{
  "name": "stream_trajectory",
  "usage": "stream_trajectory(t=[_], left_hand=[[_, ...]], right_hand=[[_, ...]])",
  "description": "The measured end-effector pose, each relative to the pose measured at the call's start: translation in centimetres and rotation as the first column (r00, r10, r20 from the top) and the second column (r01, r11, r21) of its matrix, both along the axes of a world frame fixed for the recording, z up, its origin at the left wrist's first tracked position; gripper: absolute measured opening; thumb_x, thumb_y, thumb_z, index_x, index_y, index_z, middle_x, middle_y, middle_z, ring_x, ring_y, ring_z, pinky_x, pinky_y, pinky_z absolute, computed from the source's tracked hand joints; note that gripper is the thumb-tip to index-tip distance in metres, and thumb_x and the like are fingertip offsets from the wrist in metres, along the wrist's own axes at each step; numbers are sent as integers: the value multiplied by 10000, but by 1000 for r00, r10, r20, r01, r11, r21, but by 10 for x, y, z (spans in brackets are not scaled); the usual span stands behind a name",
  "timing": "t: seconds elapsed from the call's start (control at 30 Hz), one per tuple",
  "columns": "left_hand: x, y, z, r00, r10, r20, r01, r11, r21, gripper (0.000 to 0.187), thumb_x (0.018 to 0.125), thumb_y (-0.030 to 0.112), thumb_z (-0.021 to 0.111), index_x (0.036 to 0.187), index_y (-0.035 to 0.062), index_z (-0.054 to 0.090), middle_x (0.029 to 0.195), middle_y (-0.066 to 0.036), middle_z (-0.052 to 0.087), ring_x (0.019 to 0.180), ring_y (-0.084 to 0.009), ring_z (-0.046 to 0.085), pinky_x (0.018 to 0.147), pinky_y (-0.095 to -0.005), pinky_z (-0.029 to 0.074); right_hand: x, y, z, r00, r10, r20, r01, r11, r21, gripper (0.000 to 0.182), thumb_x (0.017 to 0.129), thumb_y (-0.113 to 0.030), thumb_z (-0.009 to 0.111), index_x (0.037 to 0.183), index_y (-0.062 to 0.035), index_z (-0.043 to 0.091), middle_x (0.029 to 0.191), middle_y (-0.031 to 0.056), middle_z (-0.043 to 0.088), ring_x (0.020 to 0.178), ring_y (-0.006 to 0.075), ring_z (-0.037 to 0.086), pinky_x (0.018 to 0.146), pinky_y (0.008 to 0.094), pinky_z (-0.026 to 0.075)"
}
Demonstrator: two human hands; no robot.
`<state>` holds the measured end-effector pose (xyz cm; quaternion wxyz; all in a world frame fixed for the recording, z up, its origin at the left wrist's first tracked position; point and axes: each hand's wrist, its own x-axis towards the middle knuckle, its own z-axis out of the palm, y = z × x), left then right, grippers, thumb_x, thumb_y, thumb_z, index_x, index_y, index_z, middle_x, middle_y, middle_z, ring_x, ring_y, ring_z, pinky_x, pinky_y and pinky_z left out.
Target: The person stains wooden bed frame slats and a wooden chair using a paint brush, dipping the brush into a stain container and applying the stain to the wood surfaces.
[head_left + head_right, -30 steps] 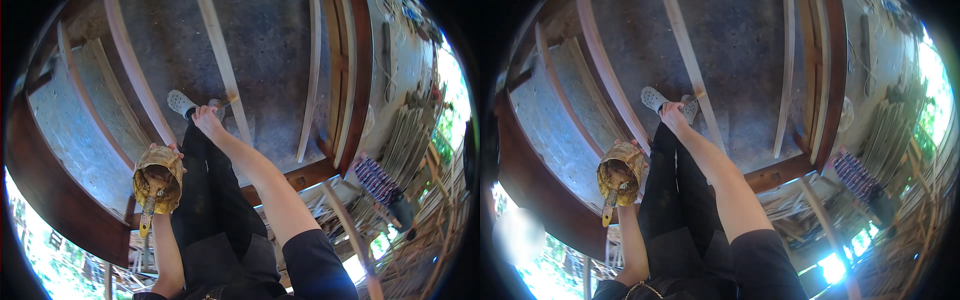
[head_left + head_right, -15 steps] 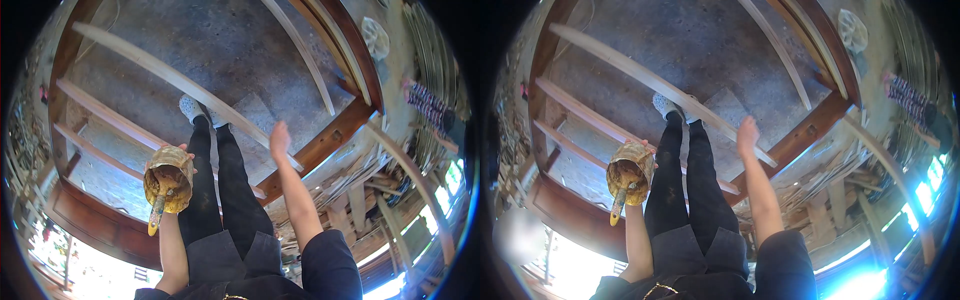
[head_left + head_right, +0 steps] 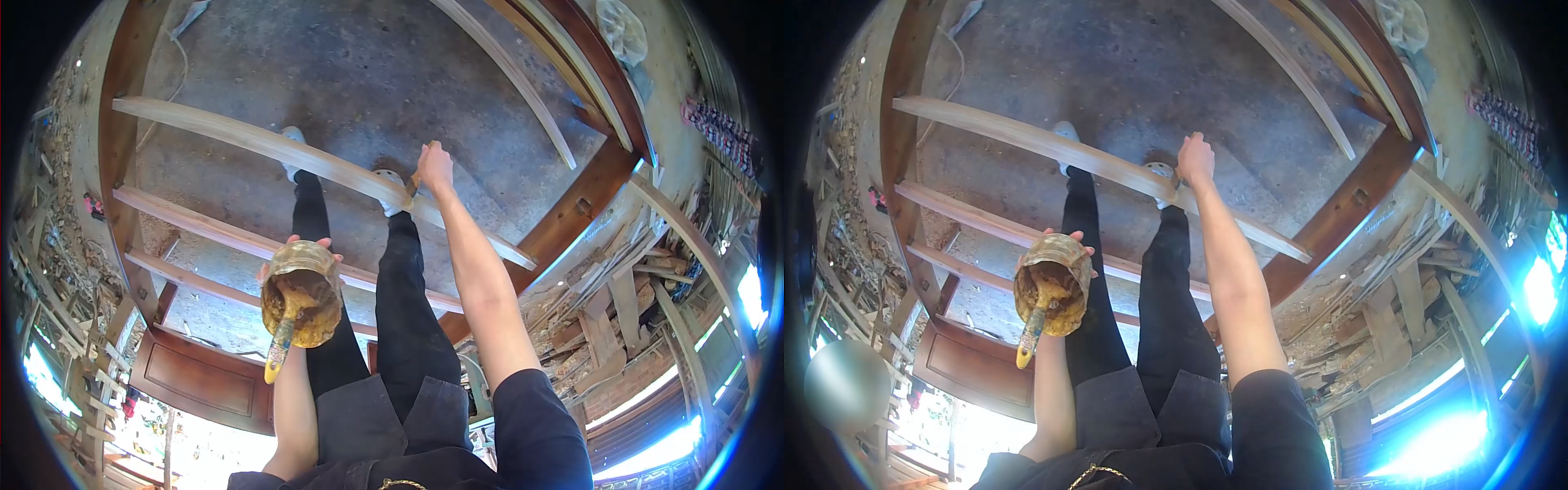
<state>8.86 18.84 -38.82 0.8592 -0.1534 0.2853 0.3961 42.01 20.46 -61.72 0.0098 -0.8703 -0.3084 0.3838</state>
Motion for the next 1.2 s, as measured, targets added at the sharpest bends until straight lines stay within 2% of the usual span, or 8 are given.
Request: stream_trajectory(t=[0.17,0.37,0.53,0.63,0.7,0.83,0.93,1.2], left_hand=[[-80,99,-32,999,18,-28,-20,994,-108,732,956,561,649,1523,118,516,1530,-378,410,1338,-579,492,967,-675,561],[-117,133,4,989,145,-20,-146,986,-82,729,913,540,705,1482,107,565,1511,-375,432,1314,-602,503,928,-653,599],[-168,156,-5,954,298,15,-298,955,-2,718,993,560,600,1553,131,463,1542,-386,380,1360,-601,457,923,-744,545],[-179,160,7,916,386,-112,-395,915,-78,712,997,568,589,1543,127,476,1524,-398,398,1339,-610,472,905,-744,552],[-182,165,10,900,415,-131,-428,899,-91,707,1000,568,583,1542,126,477,1517,-401,405,1330,-611,481,902,-748,550],[-178,168,16,894,419,-160,-439,891,-119,690,1018,559,554,1543,120,468,1508,-404,416,1308,-609,505,899,-752,548],[-176,173,11,926,347,-148,-360,930,-70,690,1025,559,538,1549,118,452,1506,-401,418,1315,-596,507,899,-738,557],[-128,183,5,989,150,-9,-150,986,-73,697,1021,534,542,1574,129,419,1585,-372,308,1381,-579,452,980,-741,531]], right_hand=[[-115,145,-25,999,4,-38,-5,1000,-26,361,1071,-308,513,1151,32,607,1050,327,720,1026,530,687,911,591,545],[-192,270,-6,990,59,-124,-52,997,54,352,1066,-303,521,1161,23,612,1082,311,723,1057,508,689,930,575,541],[-292,390,-4,981,152,-123,-129,977,172,361,1063,-307,522,1175,23,615,1094,315,720,1052,509,692,947,562,532],[-336,455,-4,932,-13,-361,108,963,245,359,1077,-251,499,1175,80,598,1063,337,718,913,478,744,831,525,606],[-363,487,-9,332,-412,-849,800,600,21,360,1093,-184,467,1160,155,568,999,347,714,739,416,766,663,449,662],[-372,482,5,419,-435,-797,748,663,32,373,1103,-148,448,1134,212,540,933,342,711,666,366,764,567,393,672],[-344,428,9,404,-590,-699,762,640,-99,390,1103,-158,435,1145,217,530,1005,340,713,757,390,777,676,417,694],[-174,203,-7,403,-797,-450,833,523,-179,395,1094,-171,508,1069,217,579,950,309,720,695,381,772,582,420,676]])
